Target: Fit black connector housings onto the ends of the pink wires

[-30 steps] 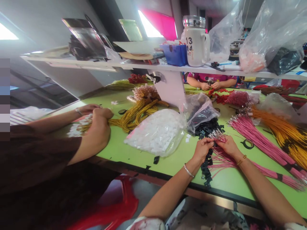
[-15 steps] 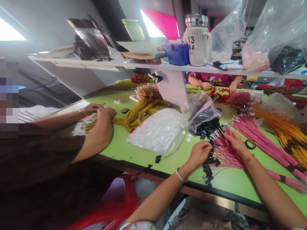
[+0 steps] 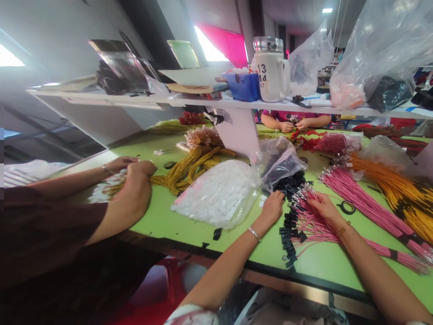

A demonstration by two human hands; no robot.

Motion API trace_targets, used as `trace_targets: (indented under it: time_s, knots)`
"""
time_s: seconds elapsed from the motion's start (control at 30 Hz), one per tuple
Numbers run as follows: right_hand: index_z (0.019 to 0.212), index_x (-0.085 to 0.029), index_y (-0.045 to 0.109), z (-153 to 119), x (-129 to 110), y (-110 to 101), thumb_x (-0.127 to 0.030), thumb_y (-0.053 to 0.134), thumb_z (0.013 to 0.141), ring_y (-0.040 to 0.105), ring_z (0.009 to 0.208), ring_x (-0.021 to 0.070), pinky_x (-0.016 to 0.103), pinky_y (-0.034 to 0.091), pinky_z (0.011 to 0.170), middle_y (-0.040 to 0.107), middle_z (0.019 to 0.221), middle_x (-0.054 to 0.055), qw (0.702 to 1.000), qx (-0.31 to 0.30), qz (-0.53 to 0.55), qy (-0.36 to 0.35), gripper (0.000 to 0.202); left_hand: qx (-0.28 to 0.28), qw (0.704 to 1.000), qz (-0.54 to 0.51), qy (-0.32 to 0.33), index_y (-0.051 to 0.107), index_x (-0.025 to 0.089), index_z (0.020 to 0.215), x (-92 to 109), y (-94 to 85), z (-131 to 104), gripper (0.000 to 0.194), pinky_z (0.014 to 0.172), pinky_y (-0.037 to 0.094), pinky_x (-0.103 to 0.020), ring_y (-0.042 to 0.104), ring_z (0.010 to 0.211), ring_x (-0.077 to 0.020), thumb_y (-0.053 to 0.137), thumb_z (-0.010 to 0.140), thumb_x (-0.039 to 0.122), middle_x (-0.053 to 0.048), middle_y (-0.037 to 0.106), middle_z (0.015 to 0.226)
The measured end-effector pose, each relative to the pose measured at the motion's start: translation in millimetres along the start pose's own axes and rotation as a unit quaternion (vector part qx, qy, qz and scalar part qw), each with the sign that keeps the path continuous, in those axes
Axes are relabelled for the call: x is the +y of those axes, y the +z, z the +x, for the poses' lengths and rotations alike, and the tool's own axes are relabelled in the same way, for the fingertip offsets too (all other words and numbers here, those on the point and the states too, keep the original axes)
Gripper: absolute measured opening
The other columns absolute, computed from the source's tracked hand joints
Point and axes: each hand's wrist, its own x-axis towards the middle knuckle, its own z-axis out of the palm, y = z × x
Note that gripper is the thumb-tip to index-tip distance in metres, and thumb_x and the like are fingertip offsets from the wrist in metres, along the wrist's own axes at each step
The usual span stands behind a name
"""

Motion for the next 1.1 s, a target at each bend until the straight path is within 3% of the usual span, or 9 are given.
trace_targets:
  time_s: [0.13, 0.23, 0.4, 0.47, 0.57, 0.7, 0.77, 0.87, 1.1]
  knots:
    - [0.074, -0.016, 0.059, -1.8, -3.4, 1.6, -0.046, 0.074, 0.072, 0.040, 0.057, 0.0098, 0.023, 0.031, 0.052, 0.052, 0.063, -0.003, 1.000, 0.001, 0.023, 0.001, 0.033, -0.024, 0.999, 0.033, 0.029, 0.066, 0.016, 0.109, -1.7, -0.3, 1.4, 0.035, 0.082, 0.045, -0.035, 0.054, 0.095, -0.0236, 0.038, 0.091, 0.007, -0.013, 0.060, 0.105]
    - [0.074, -0.016, 0.059, -2.5, -2.3, 1.1, -0.047, 0.076, 0.071, 0.042, 0.057, 0.0099, 0.023, 0.032, 0.053, 0.054, 0.065, -0.003, 1.000, -0.002, 0.020, 0.004, 0.035, -0.019, 0.999, 0.026, 0.034, 0.067, 0.017, 0.108, -2.3, -1.8, 2.2, 0.032, 0.083, 0.045, -0.035, 0.054, 0.095, -0.0231, 0.039, 0.094, 0.013, -0.013, 0.059, 0.107]
    - [0.075, -0.015, 0.060, -2.4, 0.7, 1.5, -0.051, 0.076, 0.071, 0.043, 0.058, 0.0099, 0.023, 0.032, 0.053, 0.054, 0.064, -0.003, 0.999, -0.009, 0.036, 0.018, 0.040, -0.024, 0.999, -0.046, -0.001, 0.070, 0.016, 0.093, -3.1, -7.7, 4.9, 0.027, 0.085, 0.045, -0.035, 0.057, 0.090, -0.0222, 0.044, 0.089, 0.009, -0.012, 0.062, 0.096]
    - [0.073, -0.015, 0.059, -1.5, 1.5, 2.1, -0.054, 0.075, 0.071, 0.040, 0.056, 0.0095, 0.023, 0.030, 0.052, 0.053, 0.062, -0.003, 0.999, -0.013, 0.025, 0.016, 0.042, 0.013, 0.991, -0.129, -0.038, 0.071, 0.018, 0.093, -1.6, -10.6, 4.9, 0.026, 0.087, 0.046, -0.035, 0.059, 0.090, -0.0223, 0.048, 0.086, 0.008, -0.011, 0.064, 0.092]
    - [0.073, -0.016, 0.059, -0.3, 1.0, 3.1, -0.056, 0.074, 0.071, 0.040, 0.058, 0.0102, 0.023, 0.030, 0.052, 0.054, 0.064, -0.002, 1.000, -0.012, 0.018, 0.007, 0.043, 0.060, 0.926, -0.353, -0.121, 0.072, 0.020, 0.101, 7.7, -15.3, 4.3, 0.022, 0.078, 0.050, -0.032, 0.063, 0.079, -0.0197, 0.055, 0.087, 0.017, -0.007, 0.067, 0.079]
    - [0.074, -0.016, 0.060, -1.1, -2.6, 2.8, -0.050, 0.074, 0.073, 0.043, 0.061, 0.0115, 0.024, 0.034, 0.057, 0.055, 0.066, -0.002, 0.999, -0.028, -0.004, -0.019, 0.037, -0.037, 0.766, -0.602, -0.221, 0.070, 0.014, 0.105, 31.4, -19.7, 4.3, 0.024, 0.062, 0.050, -0.025, 0.062, 0.059, -0.0128, 0.065, 0.083, 0.022, -0.004, 0.068, 0.069]
    - [0.073, -0.016, 0.061, -2.3, -3.7, 1.8, -0.047, 0.074, 0.073, 0.043, 0.062, 0.0119, 0.025, 0.035, 0.059, 0.054, 0.067, -0.002, 0.998, -0.037, -0.030, -0.035, 0.033, -0.058, 0.715, -0.654, -0.239, 0.071, 0.012, 0.098, 42.1, -20.3, 3.9, 0.021, 0.062, 0.051, -0.023, 0.063, 0.059, -0.0107, 0.070, 0.079, 0.019, -0.006, 0.069, 0.070]
    - [0.073, -0.016, 0.063, -3.8, -3.3, 0.2, -0.045, 0.072, 0.075, 0.044, 0.064, 0.0131, 0.026, 0.037, 0.062, 0.056, 0.069, -0.001, 0.997, -0.029, -0.053, -0.052, 0.030, -0.061, 0.684, -0.681, -0.254, 0.072, 0.011, 0.093, 50.3, -20.5, 2.1, 0.018, 0.059, 0.051, -0.020, 0.062, 0.056, -0.0092, 0.074, 0.075, 0.016, -0.005, 0.068, 0.066]
    - [0.069, -0.017, 0.059, -2.8, -3.3, -1.2, -0.043, 0.069, 0.075, 0.043, 0.063, 0.0132, 0.026, 0.036, 0.061, 0.053, 0.066, -0.001, 0.993, -0.048, -0.092, -0.060, 0.028, -0.075, 0.672, -0.686, -0.270, 0.073, 0.010, 0.088, 51.3, -25.0, 0.4, 0.014, 0.051, 0.046, -0.017, 0.060, 0.051, -0.0086, 0.069, 0.075, 0.010, -0.005, 0.066, 0.058]
